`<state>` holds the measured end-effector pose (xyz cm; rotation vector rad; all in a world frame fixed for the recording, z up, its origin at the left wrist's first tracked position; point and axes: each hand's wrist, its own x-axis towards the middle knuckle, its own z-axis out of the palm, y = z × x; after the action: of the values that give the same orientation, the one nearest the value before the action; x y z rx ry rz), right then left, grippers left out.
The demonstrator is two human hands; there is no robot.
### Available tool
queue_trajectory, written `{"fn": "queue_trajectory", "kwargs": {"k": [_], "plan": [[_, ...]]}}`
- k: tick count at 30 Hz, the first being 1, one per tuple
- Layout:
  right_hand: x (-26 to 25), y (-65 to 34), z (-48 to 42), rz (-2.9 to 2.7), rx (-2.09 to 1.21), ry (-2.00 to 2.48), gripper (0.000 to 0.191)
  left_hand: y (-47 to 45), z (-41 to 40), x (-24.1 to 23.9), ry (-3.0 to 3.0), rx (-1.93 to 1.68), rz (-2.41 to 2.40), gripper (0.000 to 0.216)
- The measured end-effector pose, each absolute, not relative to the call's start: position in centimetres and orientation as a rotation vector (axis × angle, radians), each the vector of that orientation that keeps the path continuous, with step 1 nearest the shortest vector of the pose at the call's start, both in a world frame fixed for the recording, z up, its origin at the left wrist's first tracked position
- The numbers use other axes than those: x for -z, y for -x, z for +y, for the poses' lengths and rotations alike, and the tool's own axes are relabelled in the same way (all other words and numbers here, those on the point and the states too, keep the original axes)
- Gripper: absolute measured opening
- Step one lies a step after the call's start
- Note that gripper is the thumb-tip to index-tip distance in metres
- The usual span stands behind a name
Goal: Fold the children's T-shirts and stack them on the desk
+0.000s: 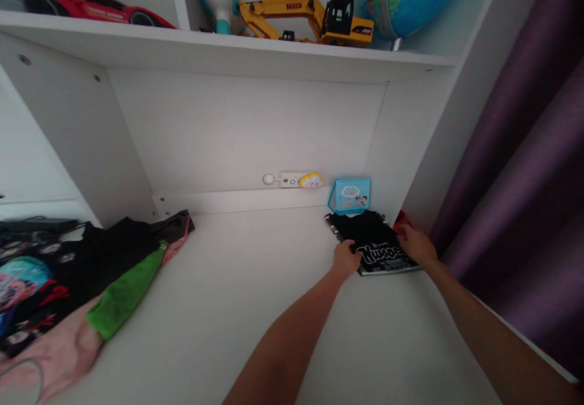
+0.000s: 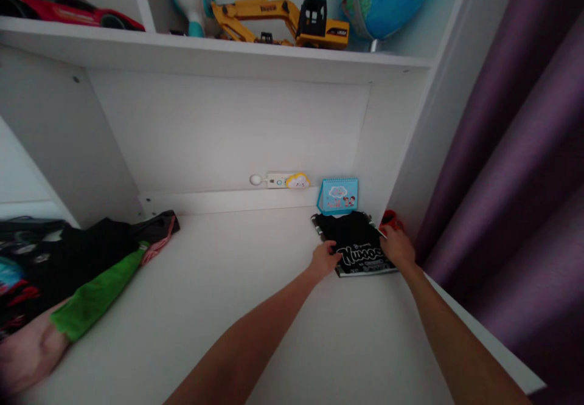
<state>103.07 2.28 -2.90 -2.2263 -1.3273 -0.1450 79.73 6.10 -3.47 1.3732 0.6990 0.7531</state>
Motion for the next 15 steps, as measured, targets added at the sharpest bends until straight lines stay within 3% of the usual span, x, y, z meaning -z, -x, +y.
{"fn": "queue_trajectory", "kwargs": {"k": [4, 10, 15], "plan": [[3.8, -98.4, 2.2, -1.585, 0.289, 2.177, 0.056, -76.8, 5.5, 2.9, -1.663, -0.764, 0.792, 0.042], [7.2, -95.4, 1.2, -1.676, 0.125, 2.338, 0.063, -63.8, 6.4, 0.8, -2.129, -0.688, 0.739, 0.034], [6.8, -95.0, 0.9, -1.582, 0.31, 2.211, 0.06, -48.3, 9.2, -3.5, -2.489, -0.755, 1.34, 0.024]]}}
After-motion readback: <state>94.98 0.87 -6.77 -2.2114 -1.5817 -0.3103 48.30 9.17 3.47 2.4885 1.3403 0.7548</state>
